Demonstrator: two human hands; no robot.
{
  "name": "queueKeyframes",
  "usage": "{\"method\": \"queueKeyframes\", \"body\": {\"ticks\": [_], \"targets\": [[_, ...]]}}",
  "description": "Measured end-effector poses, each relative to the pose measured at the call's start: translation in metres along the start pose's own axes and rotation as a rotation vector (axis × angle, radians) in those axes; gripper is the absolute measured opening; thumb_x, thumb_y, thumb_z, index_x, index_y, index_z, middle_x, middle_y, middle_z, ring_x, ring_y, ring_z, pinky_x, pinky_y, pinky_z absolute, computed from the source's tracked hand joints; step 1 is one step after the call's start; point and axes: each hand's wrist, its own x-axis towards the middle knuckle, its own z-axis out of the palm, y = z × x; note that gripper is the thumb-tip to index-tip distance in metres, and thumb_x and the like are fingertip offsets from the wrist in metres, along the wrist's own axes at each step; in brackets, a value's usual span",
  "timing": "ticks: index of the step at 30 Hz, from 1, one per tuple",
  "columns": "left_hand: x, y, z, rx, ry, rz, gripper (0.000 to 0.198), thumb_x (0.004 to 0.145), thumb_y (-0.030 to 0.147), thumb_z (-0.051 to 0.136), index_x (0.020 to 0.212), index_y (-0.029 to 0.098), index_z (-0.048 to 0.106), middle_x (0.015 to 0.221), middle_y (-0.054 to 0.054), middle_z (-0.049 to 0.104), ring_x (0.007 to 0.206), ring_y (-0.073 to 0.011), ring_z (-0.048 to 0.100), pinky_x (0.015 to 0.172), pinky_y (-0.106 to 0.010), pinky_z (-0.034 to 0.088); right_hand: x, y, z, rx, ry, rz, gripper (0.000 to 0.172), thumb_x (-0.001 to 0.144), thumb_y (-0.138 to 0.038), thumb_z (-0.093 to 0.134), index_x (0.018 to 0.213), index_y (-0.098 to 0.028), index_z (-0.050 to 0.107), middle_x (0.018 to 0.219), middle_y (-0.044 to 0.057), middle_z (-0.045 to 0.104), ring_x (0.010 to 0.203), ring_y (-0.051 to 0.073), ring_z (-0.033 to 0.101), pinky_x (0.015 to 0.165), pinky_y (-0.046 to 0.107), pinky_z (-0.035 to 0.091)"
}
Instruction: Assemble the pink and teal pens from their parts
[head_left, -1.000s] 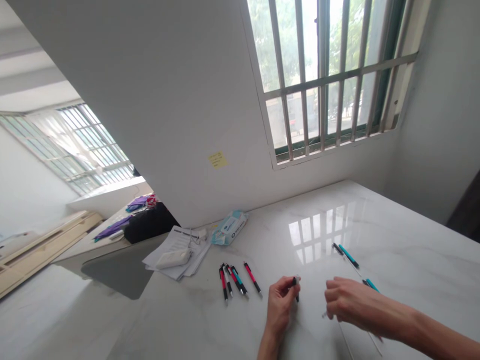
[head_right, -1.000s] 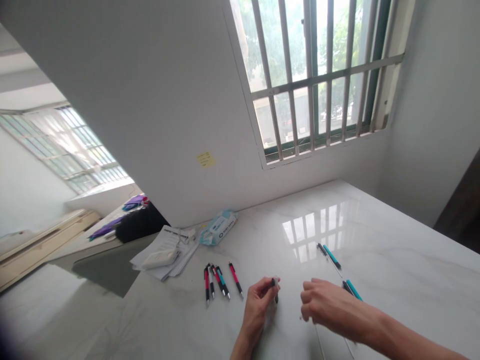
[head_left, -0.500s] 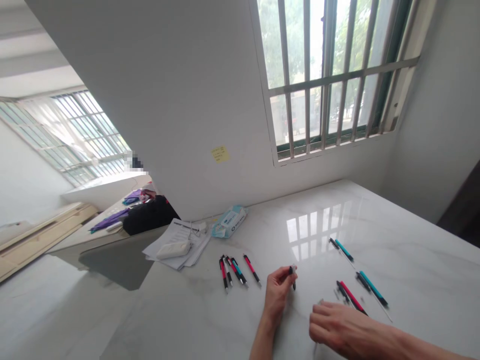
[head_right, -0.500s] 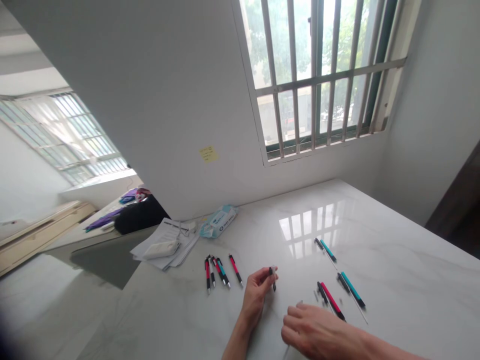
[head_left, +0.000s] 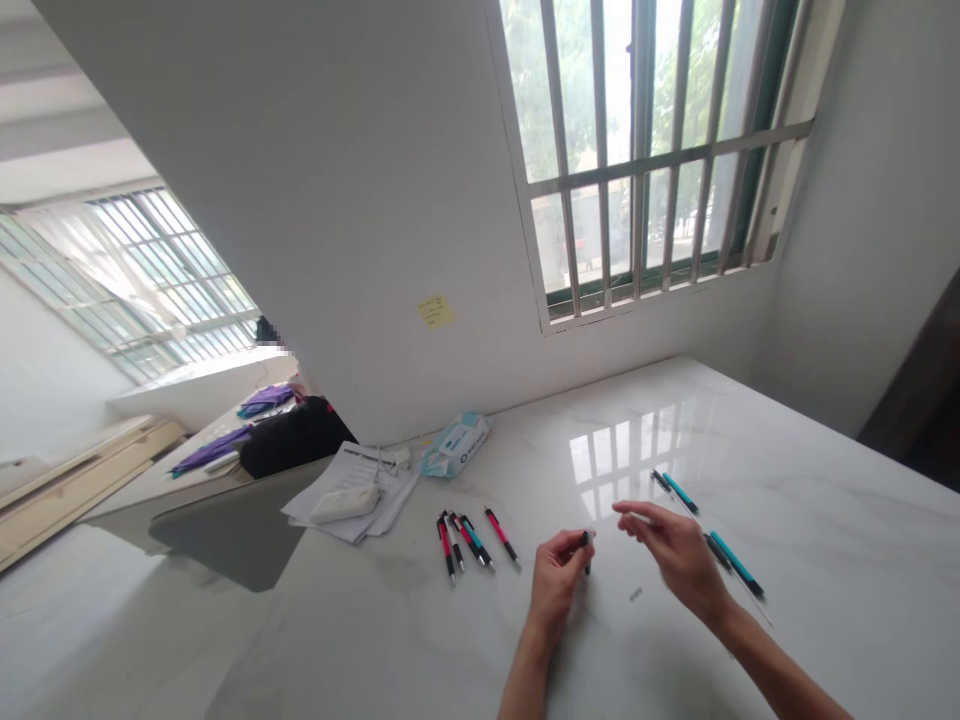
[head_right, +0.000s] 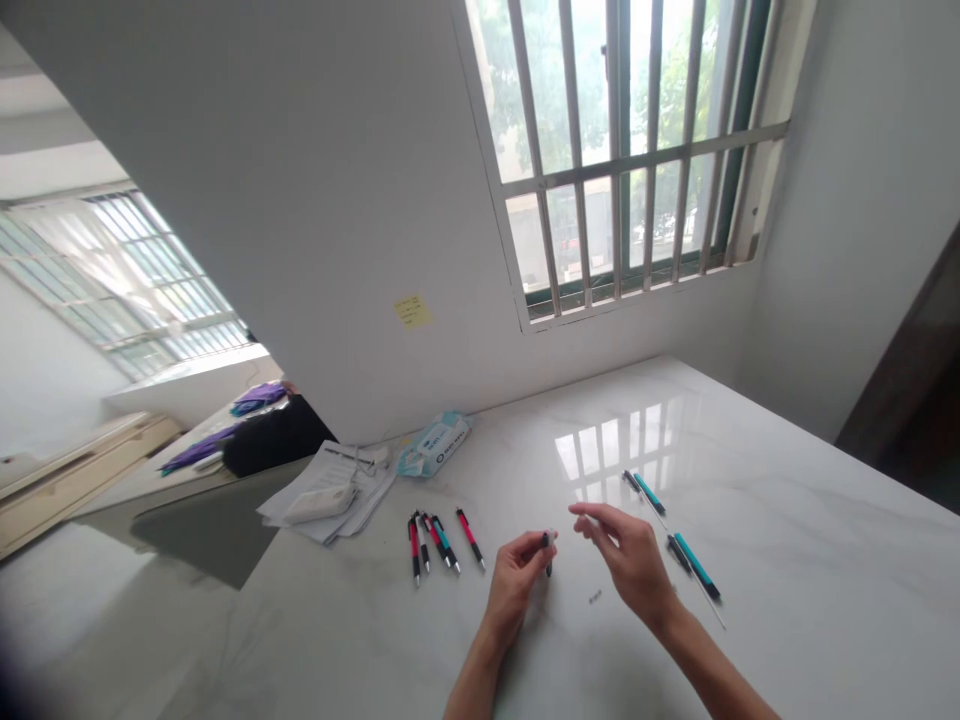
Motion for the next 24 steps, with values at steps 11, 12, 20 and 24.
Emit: {"method": "queueKeyframes", "body": {"ticks": [11,12,20,24], "targets": [[0.002,-0.002,-0.002,0.007,-0.055,0.037,0.039,0.077,0.047,0.086,0.097,0.014,0.084,0.082,-0.007,0.07,0.073,-0.014,0.055,0.069,-0.026,0.043,0.027,-0.007,0.024,-0.096,-0.251,0.008,0.041,0.101,-0.053,0.057,0.094,-0.02,0.08,0.091,0.007,0.075,0.083,0.021,0.066,0.078,0.031,0.052],[0.003,-0.002,-0.002,-0.001,-0.059,0.04,0.04,0.077,0.047,0.086,0.098,0.014,0.084,0.083,-0.007,0.071,0.074,-0.0147,0.056,0.071,-0.026,0.044,0.024,-0.005,0.025,-0.11,-0.276,0.014,0.039,0.1,-0.052,0.058,0.098,-0.02,0.08,0.092,0.007,0.074,0.083,0.02,0.065,0.078,0.031,0.052],[0.0,0.0,0.0,-0.058,-0.008,0.003,0.042,0.075,0.047,0.089,0.099,0.013,0.084,0.092,-0.01,0.077,0.083,-0.0185,0.064,0.081,-0.029,0.049,0.0,0.004,-0.009,-0.493,-0.458,0.013,0.023,0.093,-0.029,0.066,0.113,-0.025,0.075,0.097,0.004,0.073,0.087,0.02,0.066,0.081,0.033,0.051],[0.0,0.001,0.002,-0.09,0.024,-0.03,0.044,0.071,0.046,0.091,0.099,0.013,0.085,0.091,-0.011,0.077,0.082,-0.0177,0.064,0.08,-0.029,0.049,-0.021,0.012,-0.019,-0.641,-0.616,0.016,0.02,0.086,-0.015,0.066,0.097,-0.025,0.079,0.093,0.004,0.075,0.093,0.023,0.069,0.085,0.033,0.049]]}}
